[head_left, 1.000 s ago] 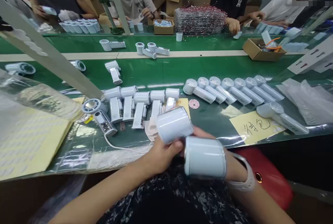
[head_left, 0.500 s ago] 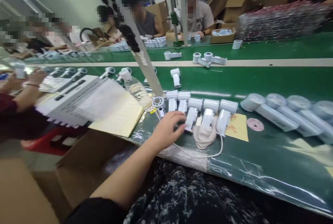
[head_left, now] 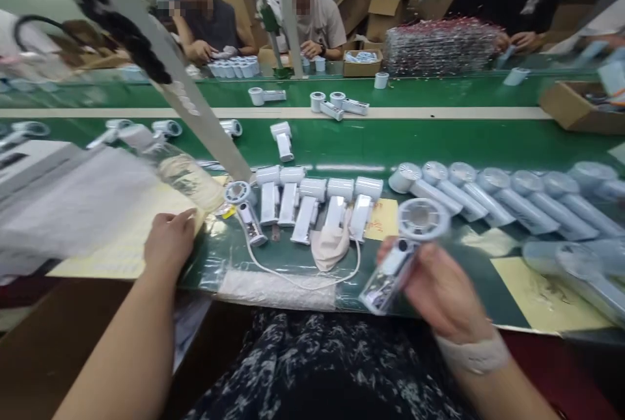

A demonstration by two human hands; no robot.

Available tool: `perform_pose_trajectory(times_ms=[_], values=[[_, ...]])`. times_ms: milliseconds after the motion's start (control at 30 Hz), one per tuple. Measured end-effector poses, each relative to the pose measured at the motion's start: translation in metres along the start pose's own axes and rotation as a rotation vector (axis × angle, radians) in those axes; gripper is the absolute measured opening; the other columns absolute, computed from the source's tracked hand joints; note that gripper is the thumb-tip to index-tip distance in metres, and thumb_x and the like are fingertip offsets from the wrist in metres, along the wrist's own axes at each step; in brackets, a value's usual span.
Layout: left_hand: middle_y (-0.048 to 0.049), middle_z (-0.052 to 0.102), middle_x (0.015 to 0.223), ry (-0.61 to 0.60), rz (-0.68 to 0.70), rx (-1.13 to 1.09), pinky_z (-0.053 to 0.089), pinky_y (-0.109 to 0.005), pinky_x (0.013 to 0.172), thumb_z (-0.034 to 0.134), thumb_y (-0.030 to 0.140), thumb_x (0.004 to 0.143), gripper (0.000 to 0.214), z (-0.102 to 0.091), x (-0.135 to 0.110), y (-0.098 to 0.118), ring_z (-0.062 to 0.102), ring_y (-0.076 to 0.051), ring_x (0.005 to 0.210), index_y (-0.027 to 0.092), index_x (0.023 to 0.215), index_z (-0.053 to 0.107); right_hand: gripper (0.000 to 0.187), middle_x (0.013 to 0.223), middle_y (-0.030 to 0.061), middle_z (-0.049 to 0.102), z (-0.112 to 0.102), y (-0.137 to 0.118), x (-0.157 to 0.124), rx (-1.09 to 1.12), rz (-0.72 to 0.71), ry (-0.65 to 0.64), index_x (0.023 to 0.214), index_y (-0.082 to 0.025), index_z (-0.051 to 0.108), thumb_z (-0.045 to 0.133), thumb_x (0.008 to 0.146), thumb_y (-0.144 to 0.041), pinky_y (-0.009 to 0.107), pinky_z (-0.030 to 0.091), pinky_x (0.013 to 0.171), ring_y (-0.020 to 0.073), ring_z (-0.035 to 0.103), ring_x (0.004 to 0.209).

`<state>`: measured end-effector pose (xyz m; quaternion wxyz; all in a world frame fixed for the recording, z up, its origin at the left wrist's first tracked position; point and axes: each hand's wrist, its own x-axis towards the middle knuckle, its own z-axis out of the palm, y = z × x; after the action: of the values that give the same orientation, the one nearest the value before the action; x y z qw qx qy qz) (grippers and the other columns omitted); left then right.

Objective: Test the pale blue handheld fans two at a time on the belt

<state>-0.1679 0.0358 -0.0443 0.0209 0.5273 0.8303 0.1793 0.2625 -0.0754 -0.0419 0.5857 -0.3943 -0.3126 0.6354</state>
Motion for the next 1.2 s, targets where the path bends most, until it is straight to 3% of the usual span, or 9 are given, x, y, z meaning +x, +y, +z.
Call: perform_pose_trajectory(times_ms=[167, 433, 533, 700, 833, 933, 967, 1067, 1200], values=[[-0.0016, 0.043, 0.081, -0.101, 0.002, -0.008, 0.045, -0.053, 0.099, 0.055, 0.030, 0.083, 0.018, -0.002, 0.001, 0.008, 0.056, -0.029, 0.089, 0.026, 0.097, 0.066, 0.052, 0.110, 0.0061, 0.075, 0.044, 0.015, -0.006, 0.335, 0.295, -0.158, 0.129, -0.027, 0.058, 0.073, 0.079, -0.026, 0.043, 0.054, 0.094, 0.0247, 0.069, 0.105], [-0.0026, 0.043, 0.081, -0.050, -0.009, -0.054, 0.043, -0.049, 0.100, 0.054, 0.027, 0.082, 0.005, -0.005, -0.003, 0.017, 0.054, -0.031, 0.102, 0.024, 0.083, 0.057, 0.093, 0.111, 0.0061, 0.073, 0.044, -0.001, -0.017, 0.225, 0.281, -0.064, 0.154, -0.033, 0.022, 0.077, 0.080, -0.022, 0.038, 0.055, 0.077, 0.0219, 0.069, 0.089], [-0.0015, 0.045, 0.077, -0.020, -0.041, -0.101, 0.043, -0.046, 0.098, 0.057, 0.024, 0.079, 0.004, -0.006, -0.005, 0.018, 0.054, -0.028, 0.093, 0.023, 0.078, 0.054, 0.078, 0.114, 0.0061, 0.072, 0.041, 0.000, -0.016, 0.241, 0.258, -0.043, 0.148, -0.033, 0.036, 0.076, 0.080, -0.026, 0.038, 0.054, 0.080, 0.0239, 0.067, 0.095], [0.0030, 0.049, 0.064, 0.054, -0.145, -0.216, 0.048, -0.044, 0.084, 0.067, 0.026, 0.073, 0.017, -0.011, -0.008, 0.021, 0.052, -0.022, 0.068, 0.023, 0.072, 0.050, 0.035, 0.097, 0.0036, 0.067, 0.033, 0.010, -0.018, 0.364, 0.184, -0.112, 0.105, -0.027, 0.069, 0.080, 0.076, -0.043, 0.030, 0.054, 0.073, 0.0189, 0.061, 0.083], [0.0051, 0.053, 0.062, 0.173, -0.147, -0.390, 0.050, -0.038, 0.079, 0.062, 0.022, 0.076, 0.012, -0.014, -0.027, 0.049, 0.058, -0.018, 0.066, 0.022, 0.075, 0.050, 0.054, 0.092, 0.0047, 0.062, 0.030, 0.012, -0.016, 0.420, 0.137, -0.187, 0.092, -0.024, 0.072, 0.069, 0.072, -0.074, 0.021, 0.041, 0.043, 0.0109, 0.042, 0.058], [0.0037, 0.060, 0.066, 0.157, 0.063, -0.794, 0.054, -0.034, 0.075, 0.065, 0.021, 0.075, 0.014, -0.016, -0.062, 0.086, 0.062, -0.017, 0.066, 0.022, 0.078, 0.051, 0.070, 0.095, 0.0069, 0.064, 0.031, 0.011, -0.013, 0.449, 0.148, -0.160, 0.101, -0.026, 0.074, 0.058, 0.070, -0.086, 0.018, 0.039, 0.039, 0.0137, 0.049, 0.064], [0.0027, 0.062, 0.067, 0.053, 0.144, -0.907, 0.055, -0.035, 0.074, 0.067, 0.022, 0.075, 0.015, -0.018, -0.077, 0.099, 0.064, -0.017, 0.067, 0.022, 0.078, 0.052, 0.075, 0.098, 0.0077, 0.065, 0.032, 0.011, -0.012, 0.452, 0.149, -0.133, 0.107, -0.027, 0.073, 0.055, 0.069, -0.089, 0.020, 0.045, 0.044, 0.0165, 0.055, 0.072], [-0.0045, 0.071, 0.094, -0.537, 0.369, -1.118, 0.057, -0.041, 0.081, 0.070, 0.031, 0.080, 0.015, -0.019, -0.123, 0.136, 0.068, -0.020, 0.082, 0.022, 0.073, 0.059, 0.090, 0.113, 0.0101, 0.067, 0.038, 0.013, -0.012, 0.396, 0.103, -0.055, 0.118, -0.028, 0.071, 0.040, 0.069, -0.096, 0.035, 0.057, 0.080, 0.0259, 0.060, 0.103], [-0.0070, 0.058, 0.134, -0.925, 0.581, -1.143, 0.047, -0.050, 0.107, 0.078, 0.039, 0.077, 0.020, -0.016, -0.165, 0.167, 0.060, -0.028, 0.121, 0.023, 0.069, 0.069, 0.088, 0.130, 0.0093, 0.064, 0.046, 0.017, -0.012, 0.369, 0.010, -0.024, 0.114, -0.029, 0.073, 0.034, 0.071, -0.096, 0.047, 0.046, 0.104, 0.0321, 0.052, 0.126]])
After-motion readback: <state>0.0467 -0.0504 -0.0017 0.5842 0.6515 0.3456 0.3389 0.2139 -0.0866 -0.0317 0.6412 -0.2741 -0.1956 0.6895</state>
